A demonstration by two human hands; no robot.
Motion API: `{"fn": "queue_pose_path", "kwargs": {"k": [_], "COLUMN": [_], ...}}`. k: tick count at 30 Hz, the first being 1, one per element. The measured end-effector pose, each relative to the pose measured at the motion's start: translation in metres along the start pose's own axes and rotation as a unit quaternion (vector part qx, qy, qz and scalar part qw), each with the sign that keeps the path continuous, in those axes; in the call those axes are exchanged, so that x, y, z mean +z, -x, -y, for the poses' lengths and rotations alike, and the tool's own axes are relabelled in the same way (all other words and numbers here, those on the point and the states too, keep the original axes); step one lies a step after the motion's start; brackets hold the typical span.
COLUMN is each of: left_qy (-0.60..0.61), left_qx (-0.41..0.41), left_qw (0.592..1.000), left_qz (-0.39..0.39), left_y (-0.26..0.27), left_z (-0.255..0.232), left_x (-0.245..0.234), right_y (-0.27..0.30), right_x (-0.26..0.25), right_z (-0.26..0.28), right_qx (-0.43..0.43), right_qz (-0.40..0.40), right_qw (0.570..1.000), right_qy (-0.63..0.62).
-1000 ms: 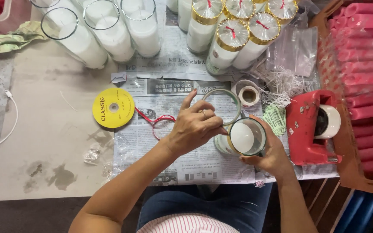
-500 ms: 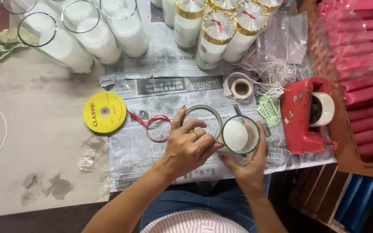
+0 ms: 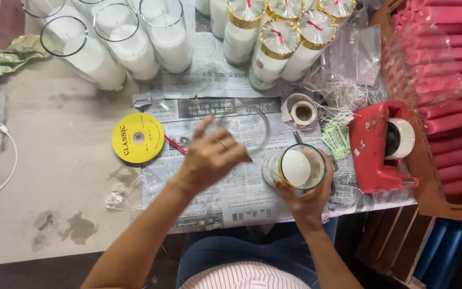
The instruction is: Applying decorative gold ribbons and brand labels to glass candle jars using scissors and tape.
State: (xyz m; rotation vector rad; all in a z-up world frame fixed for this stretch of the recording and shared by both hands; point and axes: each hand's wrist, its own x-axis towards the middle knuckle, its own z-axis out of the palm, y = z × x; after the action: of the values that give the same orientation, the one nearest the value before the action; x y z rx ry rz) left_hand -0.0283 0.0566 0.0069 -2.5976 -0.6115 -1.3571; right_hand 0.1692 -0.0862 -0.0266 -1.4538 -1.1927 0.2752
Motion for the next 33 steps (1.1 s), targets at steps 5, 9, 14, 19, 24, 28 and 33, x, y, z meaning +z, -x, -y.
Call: {"fn": "queue_pose_path", "kwargs": {"k": [5,9,14,19,24,28,33], "left_qy": [0.069,0.091,0.120,0.139,0.173,0.173,0.171], "left_qx": [-0.055,-0.059,-0.072,-0.084,-0.100,-0.073,-0.074], "left_qw": [0.996,0.994,0.989,0.984,0.974,0.965,0.959], "left_qz": [0.021,0.019,0.037,0.069,0.106,0.180,0.214], "left_y": [-0.010,-0.022,-0.029,-0.027,-0.041,-0.049,-0.054], "left_z": [0.022,0.018,0.009,0.004,0.002,0.004,0.005], "left_x": [0.009,0.029,0.042,0.050,0.040,0.033,0.027], "right_y": [-0.002,-0.006,-0.016,-0.029,-0.024,-0.003,-0.004], "right_x": [-0.010,-0.022,-0.033,-0.038,-0.038,-0.026,-0.026], "right_z": [-0.009,-0.014,-0.025,-0.020,-0.003,0.031,0.033], "right_qx": [-0.024,-0.008,0.018,0.051,0.055,0.138,0.203], "right_qz": [0.029,0.074,0.141,0.207,0.225,0.137,0.077], "right_qw": [0.999,0.996,0.985,0.965,0.962,0.975,0.973], "right_qy": [-0.020,-0.052,-0.100,-0.149,-0.147,-0.108,-0.079]}}
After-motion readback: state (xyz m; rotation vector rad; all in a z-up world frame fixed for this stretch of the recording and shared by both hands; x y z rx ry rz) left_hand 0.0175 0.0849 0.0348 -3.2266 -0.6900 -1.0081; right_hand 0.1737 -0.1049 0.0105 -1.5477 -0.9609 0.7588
